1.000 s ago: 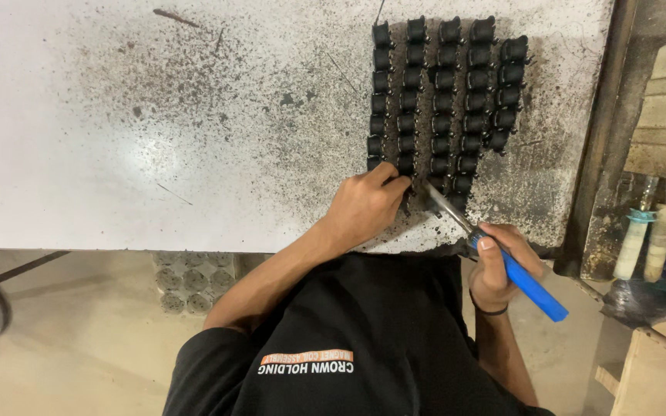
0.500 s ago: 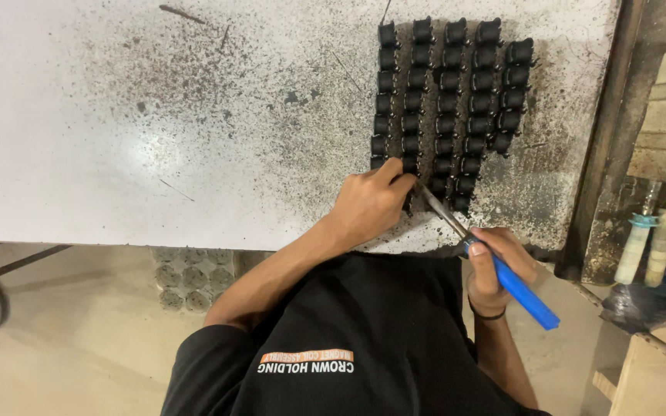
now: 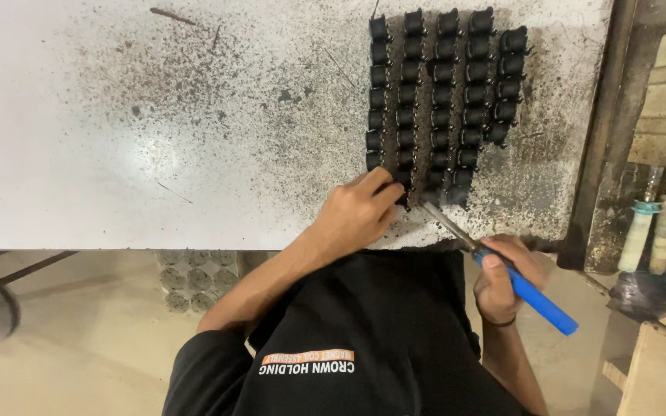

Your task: The person uses a soldering iron to solder small black components arranged in rows on a workbench, steadying each component with the other hand while applying the iron tip, working through the batch one component at a time.

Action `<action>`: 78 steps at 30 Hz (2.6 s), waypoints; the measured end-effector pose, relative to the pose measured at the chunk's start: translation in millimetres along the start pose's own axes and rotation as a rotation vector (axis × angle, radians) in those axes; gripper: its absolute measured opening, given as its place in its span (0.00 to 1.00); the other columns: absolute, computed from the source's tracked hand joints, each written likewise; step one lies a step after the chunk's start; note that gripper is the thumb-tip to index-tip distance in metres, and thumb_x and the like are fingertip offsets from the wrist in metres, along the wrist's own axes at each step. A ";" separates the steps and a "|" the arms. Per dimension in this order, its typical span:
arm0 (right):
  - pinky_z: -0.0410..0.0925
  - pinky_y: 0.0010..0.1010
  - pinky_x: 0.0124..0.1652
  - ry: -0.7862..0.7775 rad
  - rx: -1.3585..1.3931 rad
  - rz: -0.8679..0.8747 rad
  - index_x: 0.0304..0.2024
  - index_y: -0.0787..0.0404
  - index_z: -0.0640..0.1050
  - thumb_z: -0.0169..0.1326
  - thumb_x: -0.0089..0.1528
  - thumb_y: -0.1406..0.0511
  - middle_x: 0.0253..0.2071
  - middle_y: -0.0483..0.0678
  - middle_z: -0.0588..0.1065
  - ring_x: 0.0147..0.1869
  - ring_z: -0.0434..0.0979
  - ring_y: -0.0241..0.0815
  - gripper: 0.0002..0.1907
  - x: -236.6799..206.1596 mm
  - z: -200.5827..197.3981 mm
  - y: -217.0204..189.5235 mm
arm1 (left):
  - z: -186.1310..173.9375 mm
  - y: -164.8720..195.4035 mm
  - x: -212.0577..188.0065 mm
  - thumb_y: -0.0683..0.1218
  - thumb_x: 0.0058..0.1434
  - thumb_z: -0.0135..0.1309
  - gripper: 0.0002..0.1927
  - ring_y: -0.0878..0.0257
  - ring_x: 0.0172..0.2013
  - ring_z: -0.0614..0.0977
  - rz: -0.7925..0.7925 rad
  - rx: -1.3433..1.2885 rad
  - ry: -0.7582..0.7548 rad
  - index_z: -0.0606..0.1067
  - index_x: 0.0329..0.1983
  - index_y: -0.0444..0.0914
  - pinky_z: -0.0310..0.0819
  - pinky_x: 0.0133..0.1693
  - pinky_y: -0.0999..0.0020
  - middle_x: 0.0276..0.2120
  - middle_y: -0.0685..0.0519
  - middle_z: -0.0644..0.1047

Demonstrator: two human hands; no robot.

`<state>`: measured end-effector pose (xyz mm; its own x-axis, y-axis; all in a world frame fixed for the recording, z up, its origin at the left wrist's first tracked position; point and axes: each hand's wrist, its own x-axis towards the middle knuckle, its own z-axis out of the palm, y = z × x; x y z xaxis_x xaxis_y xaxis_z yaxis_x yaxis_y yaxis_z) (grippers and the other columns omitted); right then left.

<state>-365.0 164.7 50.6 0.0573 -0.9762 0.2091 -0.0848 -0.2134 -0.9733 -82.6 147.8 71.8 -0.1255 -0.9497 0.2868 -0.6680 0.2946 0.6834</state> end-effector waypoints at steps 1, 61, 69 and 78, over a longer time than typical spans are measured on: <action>0.68 0.29 0.40 -0.001 -0.070 -0.005 0.43 0.74 0.78 0.57 0.64 0.62 0.37 0.60 0.77 0.37 0.76 0.47 0.17 -3.3 1.4 -0.9 | 0.8 0.4 -2.5 0.39 0.57 0.60 0.11 0.56 0.32 0.83 0.016 -0.006 -0.008 0.78 0.44 0.37 0.77 0.29 0.63 0.38 0.51 0.74; 0.69 0.29 0.36 0.011 -0.186 -0.096 0.40 0.74 0.79 0.55 0.62 0.64 0.35 0.58 0.77 0.33 0.77 0.46 0.15 4.9 22.6 -16.6 | 22.3 -5.5 -6.6 0.37 0.55 0.56 0.11 0.55 0.28 0.82 -0.021 -0.031 -0.059 0.79 0.41 0.35 0.76 0.27 0.60 0.36 0.51 0.75; 0.70 0.31 0.36 -0.174 -0.245 -0.111 0.43 0.72 0.79 0.58 0.66 0.64 0.38 0.59 0.78 0.36 0.79 0.49 0.14 9.2 6.2 -22.1 | 18.8 -0.4 0.0 0.37 0.55 0.56 0.08 0.56 0.28 0.82 0.004 0.040 -0.059 0.76 0.39 0.35 0.74 0.24 0.63 0.34 0.50 0.74; 0.71 0.33 0.42 0.241 0.492 0.254 0.52 0.70 0.76 0.59 0.71 0.66 0.47 0.54 0.74 0.42 0.76 0.46 0.12 8.1 -29.1 -5.6 | -58.5 32.5 11.0 0.33 0.58 0.56 0.18 0.61 0.29 0.80 0.198 0.011 0.096 0.74 0.52 0.34 0.74 0.28 0.64 0.34 0.53 0.75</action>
<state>-393.0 156.9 60.6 -0.1362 -0.9878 -0.0754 0.4068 0.0137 -0.9134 -62.8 153.1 136.5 -0.1852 -0.8587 0.4778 -0.6453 0.4729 0.5999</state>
